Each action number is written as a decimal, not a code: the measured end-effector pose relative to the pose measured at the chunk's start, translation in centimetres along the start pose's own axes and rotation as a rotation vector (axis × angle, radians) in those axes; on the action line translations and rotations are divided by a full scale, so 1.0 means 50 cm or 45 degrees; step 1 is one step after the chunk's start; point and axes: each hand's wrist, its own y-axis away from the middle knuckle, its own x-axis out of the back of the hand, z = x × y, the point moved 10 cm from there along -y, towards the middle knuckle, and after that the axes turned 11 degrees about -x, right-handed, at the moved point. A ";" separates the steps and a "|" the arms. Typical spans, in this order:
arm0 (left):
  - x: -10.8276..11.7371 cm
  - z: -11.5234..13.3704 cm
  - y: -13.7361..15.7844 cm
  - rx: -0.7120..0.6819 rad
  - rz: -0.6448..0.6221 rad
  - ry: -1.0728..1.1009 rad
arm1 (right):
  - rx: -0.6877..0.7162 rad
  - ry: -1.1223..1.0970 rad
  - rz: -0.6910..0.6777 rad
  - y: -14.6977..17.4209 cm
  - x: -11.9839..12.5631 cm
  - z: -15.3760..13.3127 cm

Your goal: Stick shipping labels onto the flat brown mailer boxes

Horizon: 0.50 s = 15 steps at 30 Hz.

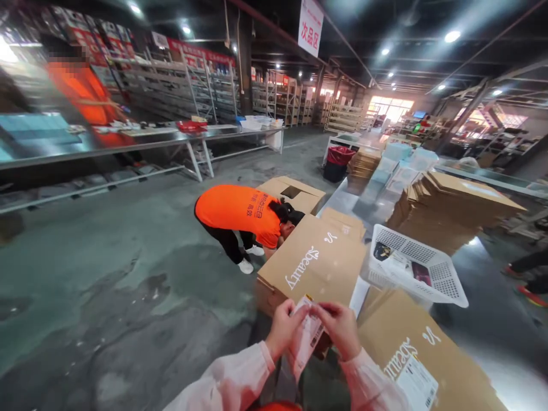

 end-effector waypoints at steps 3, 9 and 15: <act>-0.016 -0.032 -0.013 0.181 -0.195 0.139 | 0.096 0.185 0.206 -0.091 0.018 -0.015; 0.068 -0.113 0.030 0.326 -0.200 0.152 | -0.003 0.421 0.464 -0.272 0.051 -0.010; 0.171 -0.161 0.130 0.331 -0.210 0.140 | 0.084 1.119 0.232 -0.255 -0.059 -0.016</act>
